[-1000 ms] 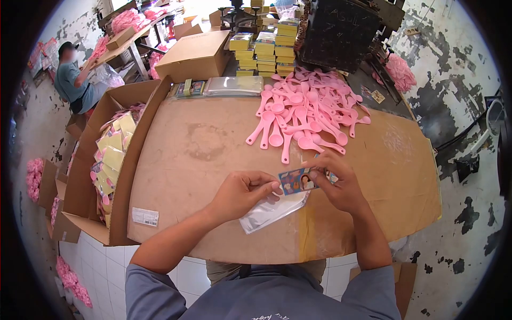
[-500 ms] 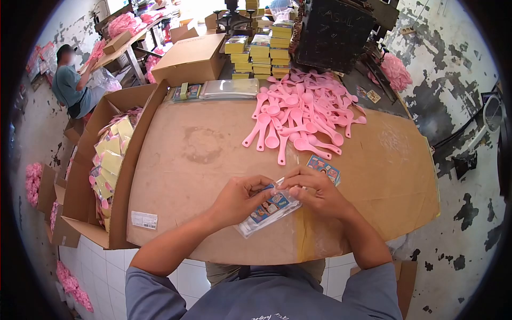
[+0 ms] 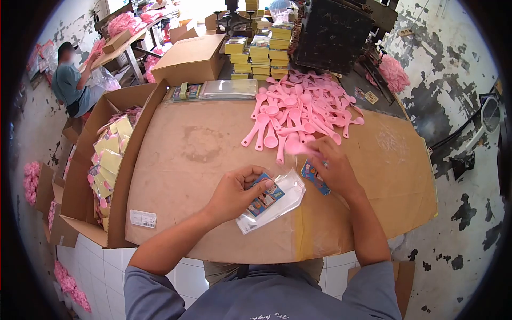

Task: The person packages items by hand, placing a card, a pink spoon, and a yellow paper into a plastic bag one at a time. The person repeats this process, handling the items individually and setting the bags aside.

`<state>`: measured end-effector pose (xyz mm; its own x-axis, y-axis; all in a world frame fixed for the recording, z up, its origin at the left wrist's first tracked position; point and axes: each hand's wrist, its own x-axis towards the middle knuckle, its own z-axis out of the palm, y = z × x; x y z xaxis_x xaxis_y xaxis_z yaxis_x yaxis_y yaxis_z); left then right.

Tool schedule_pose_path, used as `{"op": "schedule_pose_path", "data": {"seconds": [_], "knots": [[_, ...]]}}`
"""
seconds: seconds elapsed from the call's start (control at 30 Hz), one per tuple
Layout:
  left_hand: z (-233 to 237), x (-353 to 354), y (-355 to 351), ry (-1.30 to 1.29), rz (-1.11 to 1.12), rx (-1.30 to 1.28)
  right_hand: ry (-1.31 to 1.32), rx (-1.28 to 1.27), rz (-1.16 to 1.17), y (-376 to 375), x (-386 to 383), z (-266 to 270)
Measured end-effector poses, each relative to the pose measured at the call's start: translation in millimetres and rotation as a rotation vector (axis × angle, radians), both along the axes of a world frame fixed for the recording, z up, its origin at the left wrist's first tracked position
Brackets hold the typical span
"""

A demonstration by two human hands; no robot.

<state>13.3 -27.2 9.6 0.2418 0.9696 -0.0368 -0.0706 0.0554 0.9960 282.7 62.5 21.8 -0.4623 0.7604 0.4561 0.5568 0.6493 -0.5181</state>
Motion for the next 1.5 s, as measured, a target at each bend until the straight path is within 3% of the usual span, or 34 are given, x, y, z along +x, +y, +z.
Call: {"op": "schedule_pose_path", "data": {"seconds": [0.07, 0.27, 0.57, 0.77, 0.97, 1.1, 1.2, 1.27, 1.33, 1.37, 1.43, 1.5], "knots": [[4, -1, 0, 0.007, 0.01, -0.019, 0.012, -0.06, 0.201, -16, -3, 13], [1, -1, 0, 0.042, 0.041, 0.008, 0.131, -0.041, 0.242, -30, -8, 17], [-1, -2, 0, 0.116, -0.022, 0.029, -0.015, 0.046, 0.326, -34, -8, 19], [-11, 0, -1, 0.118, -0.126, 0.081, 0.057, -0.081, 0.44, -46, -24, 30], [-2, -5, -3, -0.053, -0.285, -0.016, 0.697, -0.952, 0.785, -56, -34, 12], [7, -9, -5, -0.158, -0.336, -0.099, 0.524, -0.49, 0.513, -54, -37, 27], [-3, -7, -4, -0.229, -0.361, -0.06, 0.216, -0.316, 0.726, -56, -38, 42], [-7, -10, -3, -0.261, -0.419, -0.048, 0.272, -0.224, 0.581, -70, -46, 60], [4, -3, -7, -0.293, -0.296, 0.063, 0.315, -0.047, 0.53, -74, -47, 81], [7, 0, -9, -0.313, -0.231, 0.118, 0.164, 0.057, 0.484, -76, -46, 95], [8, -3, -9, -0.168, -0.21, 0.234, -0.137, 0.262, 0.383, -80, -43, 116], [13, -8, -10, -0.045, -0.212, 0.353, -0.076, 0.231, 0.317, -80, -42, 118]]}}
